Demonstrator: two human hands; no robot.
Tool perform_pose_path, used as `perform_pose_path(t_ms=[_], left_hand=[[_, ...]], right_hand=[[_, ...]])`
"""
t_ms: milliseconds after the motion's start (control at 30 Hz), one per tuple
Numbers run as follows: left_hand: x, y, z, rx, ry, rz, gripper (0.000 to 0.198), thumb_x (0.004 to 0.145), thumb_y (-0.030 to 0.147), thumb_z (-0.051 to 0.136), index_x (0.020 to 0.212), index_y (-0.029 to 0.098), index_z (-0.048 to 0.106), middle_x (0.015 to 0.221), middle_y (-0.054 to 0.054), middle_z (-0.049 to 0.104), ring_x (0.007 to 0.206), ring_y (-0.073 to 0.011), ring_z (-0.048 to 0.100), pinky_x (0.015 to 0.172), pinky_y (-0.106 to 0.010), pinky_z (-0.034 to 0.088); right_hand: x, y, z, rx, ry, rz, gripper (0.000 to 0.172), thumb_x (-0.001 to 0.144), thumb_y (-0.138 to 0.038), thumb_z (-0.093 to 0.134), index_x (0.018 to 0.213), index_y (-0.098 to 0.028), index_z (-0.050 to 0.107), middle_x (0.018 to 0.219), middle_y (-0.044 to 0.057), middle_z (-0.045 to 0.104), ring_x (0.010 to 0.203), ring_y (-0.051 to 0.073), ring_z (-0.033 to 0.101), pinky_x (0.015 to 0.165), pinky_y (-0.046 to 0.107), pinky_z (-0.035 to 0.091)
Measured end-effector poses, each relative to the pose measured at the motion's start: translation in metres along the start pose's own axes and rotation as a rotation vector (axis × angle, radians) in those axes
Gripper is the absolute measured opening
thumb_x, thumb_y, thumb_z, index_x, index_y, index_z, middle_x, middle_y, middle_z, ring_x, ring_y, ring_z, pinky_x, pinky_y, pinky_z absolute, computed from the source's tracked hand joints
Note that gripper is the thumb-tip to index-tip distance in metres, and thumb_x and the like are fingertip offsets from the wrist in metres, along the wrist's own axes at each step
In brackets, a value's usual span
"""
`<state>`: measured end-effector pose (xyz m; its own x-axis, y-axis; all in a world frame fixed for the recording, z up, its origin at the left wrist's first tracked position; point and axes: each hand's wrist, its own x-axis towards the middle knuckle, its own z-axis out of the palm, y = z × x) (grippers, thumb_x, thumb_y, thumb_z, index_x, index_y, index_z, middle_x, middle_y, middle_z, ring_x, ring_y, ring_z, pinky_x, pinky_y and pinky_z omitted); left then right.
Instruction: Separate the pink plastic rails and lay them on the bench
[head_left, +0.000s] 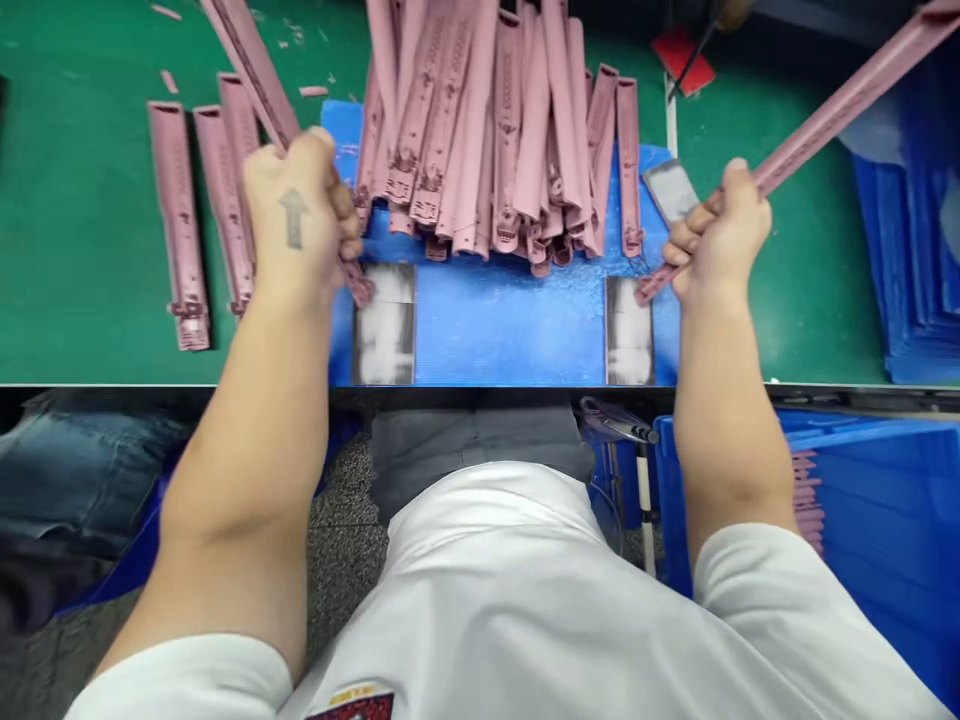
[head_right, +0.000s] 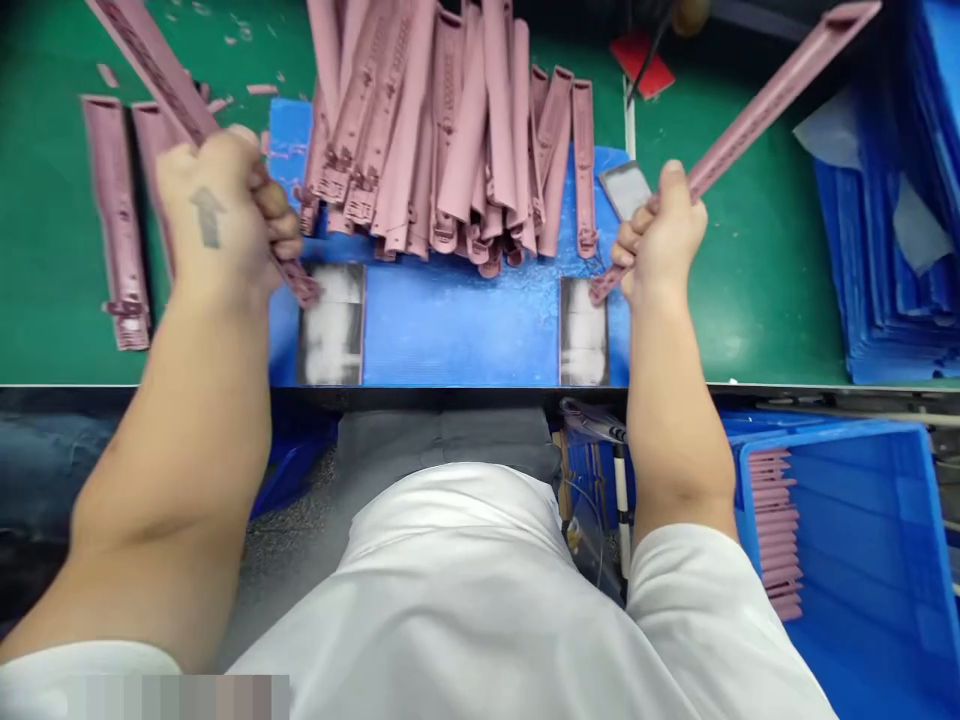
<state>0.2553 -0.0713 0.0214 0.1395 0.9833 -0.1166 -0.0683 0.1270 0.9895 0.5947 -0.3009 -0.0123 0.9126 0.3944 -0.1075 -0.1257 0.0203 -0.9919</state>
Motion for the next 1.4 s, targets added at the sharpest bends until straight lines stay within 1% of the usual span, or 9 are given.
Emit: perform_pose_path(t_ms=[100, 300, 467, 633, 833, 1000, 1167, 1267, 1400], left_hand=[[0.011, 0.001, 0.009, -0.037, 0.014, -0.050, 0.049, 0.122, 0.020, 0.047, 0.077, 0.027, 0.029, 0.062, 0.009, 0.013, 0.055, -0.0141, 0.004, 0.058, -0.034, 0.005], [0.014, -0.002, 0.016, -0.025, -0.006, -0.087, 0.046, 0.122, 0.022, 0.052, 0.081, 0.027, 0.030, 0.065, 0.008, 0.015, 0.057, -0.0146, 0.007, 0.059, -0.034, 0.006], [0.017, -0.001, 0.017, -0.059, 0.041, 0.026, 0.041, 0.116, 0.020, 0.051, 0.080, 0.026, 0.032, 0.065, 0.006, 0.018, 0.055, -0.0133, 0.012, 0.054, -0.031, 0.011], [0.017, 0.001, 0.016, -0.057, 0.026, -0.037, 0.038, 0.104, 0.018, 0.055, 0.077, 0.027, 0.030, 0.065, 0.007, 0.014, 0.053, -0.0119, 0.004, 0.050, -0.029, 0.001], [0.011, 0.000, 0.014, -0.030, 0.015, -0.118, 0.044, 0.113, 0.024, 0.055, 0.078, 0.027, 0.029, 0.065, 0.008, 0.013, 0.053, -0.0111, 0.003, 0.054, -0.031, 0.000], [0.016, -0.002, 0.018, -0.098, 0.044, -0.060, 0.046, 0.124, 0.018, 0.048, 0.083, 0.026, 0.027, 0.065, 0.009, 0.012, 0.056, -0.0104, 0.006, 0.058, -0.033, 0.003], [0.006, -0.002, 0.019, -0.220, 0.085, 0.125, 0.047, 0.127, 0.023, 0.041, 0.082, 0.028, 0.027, 0.062, 0.010, 0.012, 0.053, -0.0116, 0.002, 0.054, -0.035, 0.003], [-0.003, -0.003, 0.016, -0.197, 0.060, 0.133, 0.048, 0.119, 0.019, 0.047, 0.077, 0.029, 0.027, 0.060, 0.010, 0.009, 0.050, -0.0115, 0.000, 0.052, -0.034, -0.001], [-0.003, -0.005, 0.014, -0.251, 0.093, 0.171, 0.049, 0.122, 0.019, 0.045, 0.077, 0.028, 0.028, 0.064, 0.009, 0.011, 0.053, -0.0114, 0.002, 0.054, -0.033, 0.002]], right_hand=[[0.024, 0.003, 0.005, 0.020, -0.018, 0.100, 0.058, 0.128, -0.049, 0.058, 0.078, -0.033, 0.035, 0.057, -0.015, 0.013, 0.053, 0.013, 0.009, 0.057, 0.031, 0.030], [0.021, -0.005, 0.009, 0.030, -0.057, 0.091, 0.060, 0.123, -0.059, 0.067, 0.078, -0.034, 0.037, 0.057, -0.013, 0.015, 0.059, 0.016, 0.007, 0.057, 0.036, 0.022], [0.006, -0.016, 0.026, 0.033, 0.113, 0.118, 0.056, 0.130, -0.047, 0.047, 0.080, -0.032, 0.028, 0.057, -0.014, 0.013, 0.060, 0.015, 0.003, 0.059, 0.036, 0.013], [-0.001, -0.021, 0.024, 0.059, 0.036, 0.135, 0.071, 0.107, -0.065, 0.087, 0.081, -0.031, 0.030, 0.058, -0.013, 0.016, 0.062, 0.015, 0.008, 0.055, 0.033, 0.012], [0.003, -0.013, 0.009, 0.001, -0.074, 0.086, 0.072, 0.103, -0.070, 0.084, 0.079, -0.032, 0.029, 0.058, -0.011, 0.017, 0.055, 0.014, 0.013, 0.050, 0.034, 0.013], [0.021, 0.001, 0.003, -0.061, -0.136, 0.055, 0.075, 0.100, -0.079, 0.085, 0.078, -0.034, 0.029, 0.056, -0.013, 0.012, 0.060, 0.014, 0.011, 0.055, 0.035, 0.024], [0.010, 0.003, 0.002, 0.022, -0.011, -0.125, 0.083, 0.096, -0.098, 0.074, 0.078, -0.034, 0.024, 0.057, -0.011, 0.011, 0.062, 0.016, 0.008, 0.056, 0.039, 0.021], [0.000, 0.002, 0.000, -0.023, -0.049, -0.045, 0.086, 0.092, -0.099, 0.081, 0.078, -0.035, 0.026, 0.055, -0.012, 0.013, 0.064, 0.016, 0.010, 0.059, 0.038, 0.026], [0.006, 0.002, 0.000, 0.009, 0.039, -0.071, 0.076, 0.108, -0.092, 0.067, 0.080, -0.036, 0.025, 0.056, -0.012, 0.014, 0.063, 0.017, 0.010, 0.060, 0.037, 0.027]])
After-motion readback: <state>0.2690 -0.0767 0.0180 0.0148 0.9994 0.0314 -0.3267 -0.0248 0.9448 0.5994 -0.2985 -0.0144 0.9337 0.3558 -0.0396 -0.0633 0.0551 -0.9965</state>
